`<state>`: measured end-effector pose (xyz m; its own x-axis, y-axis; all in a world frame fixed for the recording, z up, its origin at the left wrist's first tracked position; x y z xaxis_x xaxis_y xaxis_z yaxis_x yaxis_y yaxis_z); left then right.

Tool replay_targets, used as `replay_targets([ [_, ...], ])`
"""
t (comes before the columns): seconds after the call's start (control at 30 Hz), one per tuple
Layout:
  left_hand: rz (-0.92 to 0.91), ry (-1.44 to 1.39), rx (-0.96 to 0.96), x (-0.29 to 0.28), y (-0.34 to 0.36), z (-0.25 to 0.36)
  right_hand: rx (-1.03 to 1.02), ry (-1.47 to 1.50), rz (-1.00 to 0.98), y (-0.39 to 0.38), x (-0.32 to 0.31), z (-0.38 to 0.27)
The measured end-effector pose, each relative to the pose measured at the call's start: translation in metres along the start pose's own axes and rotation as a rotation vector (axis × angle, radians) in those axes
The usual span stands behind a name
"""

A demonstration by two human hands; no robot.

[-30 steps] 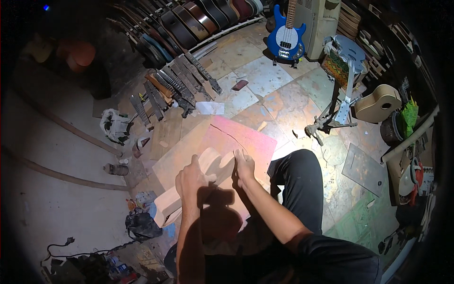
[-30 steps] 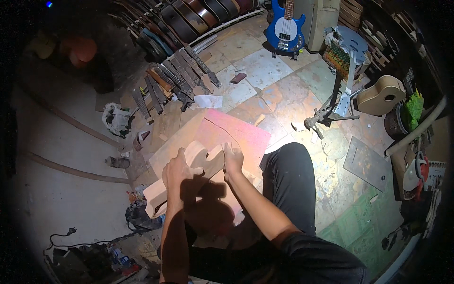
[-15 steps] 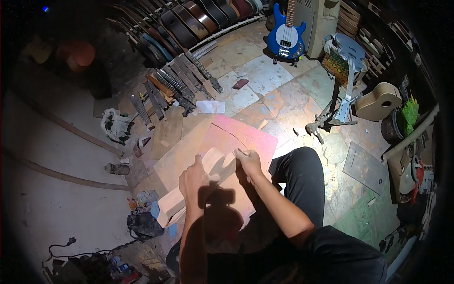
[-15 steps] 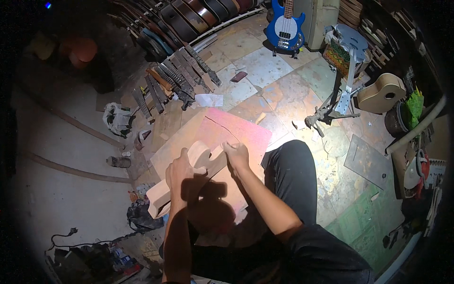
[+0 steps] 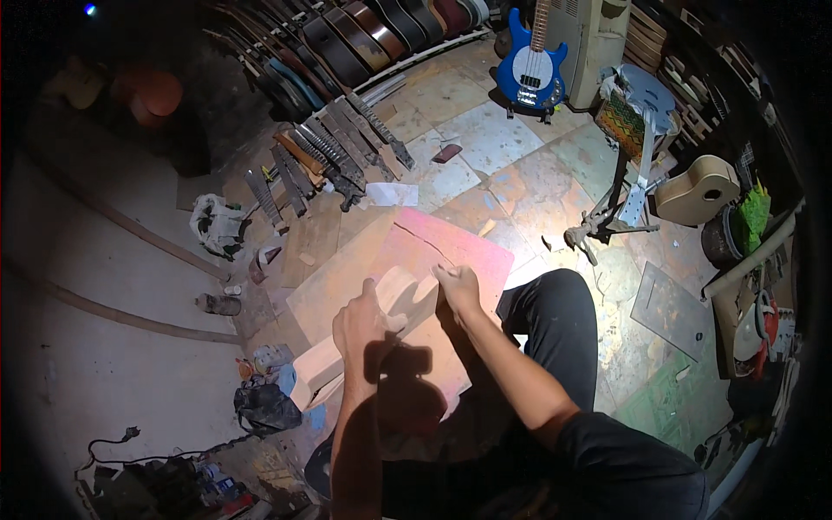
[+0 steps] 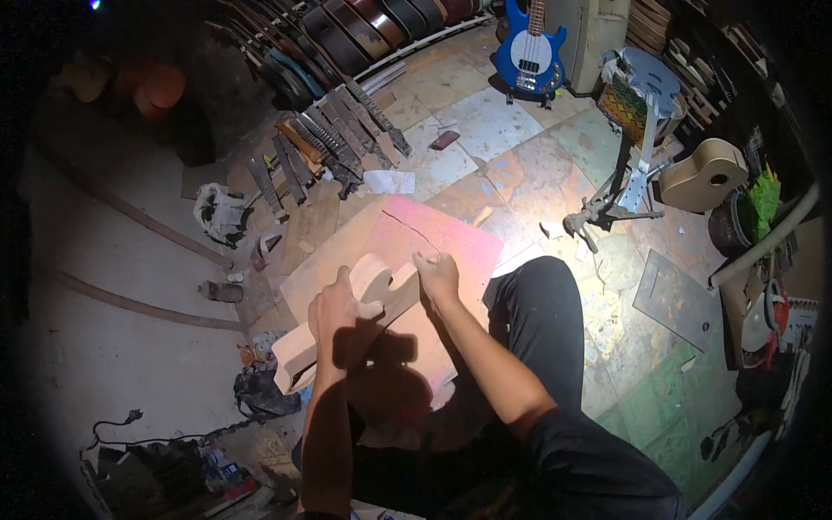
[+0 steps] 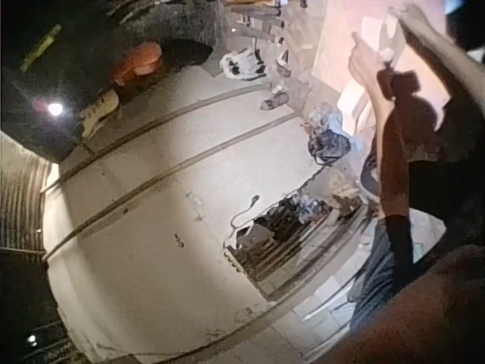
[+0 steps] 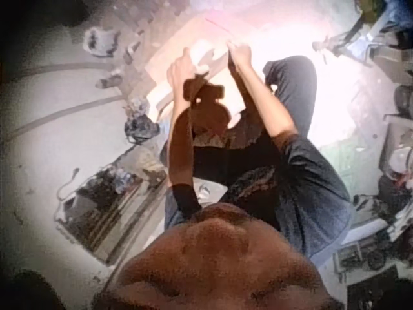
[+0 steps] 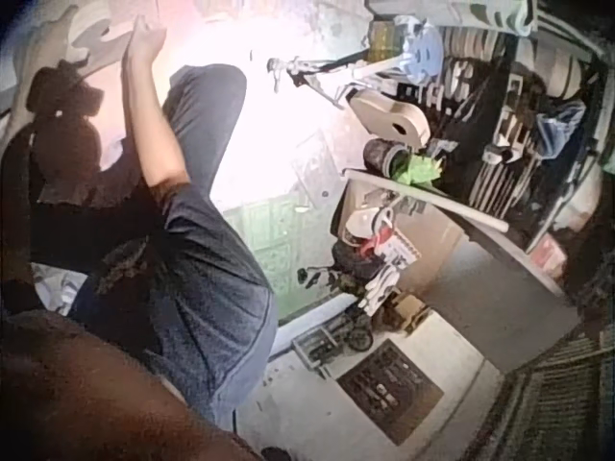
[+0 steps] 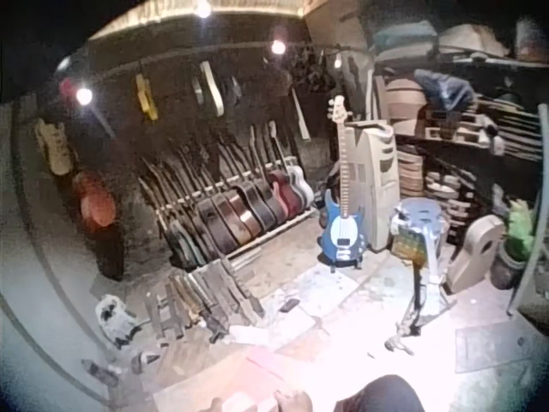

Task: The person sands the interior and edges of a wooden guitar body by hand using a piece of sandpaper.

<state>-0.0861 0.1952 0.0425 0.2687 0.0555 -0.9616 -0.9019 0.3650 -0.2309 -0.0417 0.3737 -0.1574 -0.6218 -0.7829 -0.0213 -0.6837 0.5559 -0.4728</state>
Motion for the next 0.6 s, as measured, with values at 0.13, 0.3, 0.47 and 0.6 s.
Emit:
replay_targets([
  [0.13,-0.015,0.005,-0.005,0.001,-0.001,0.001,-0.093,-0.012,0.118,-0.005,-0.003,0.000],
  [0.3,0.001,-0.043,-0.042,-0.001,-0.002,-0.008,-0.227,-0.079,0.145,-0.037,0.010,-0.007],
  [0.47,0.002,-0.067,-0.008,0.004,0.004,0.004,-0.421,-0.326,0.322,-0.015,-0.003,-0.029],
  [0.6,0.006,-0.017,-0.073,0.004,0.003,-0.012,-0.464,-0.314,0.176,-0.063,0.016,-0.019],
])
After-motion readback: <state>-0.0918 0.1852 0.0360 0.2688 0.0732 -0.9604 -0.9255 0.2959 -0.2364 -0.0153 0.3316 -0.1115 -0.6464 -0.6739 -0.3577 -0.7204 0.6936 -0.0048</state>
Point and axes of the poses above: each hand's wrist, its own y-axis towards the middle knuckle, its own x-axis out of the palm, z = x × y, the point moved 7 cm from there along y, towards the middle knuckle
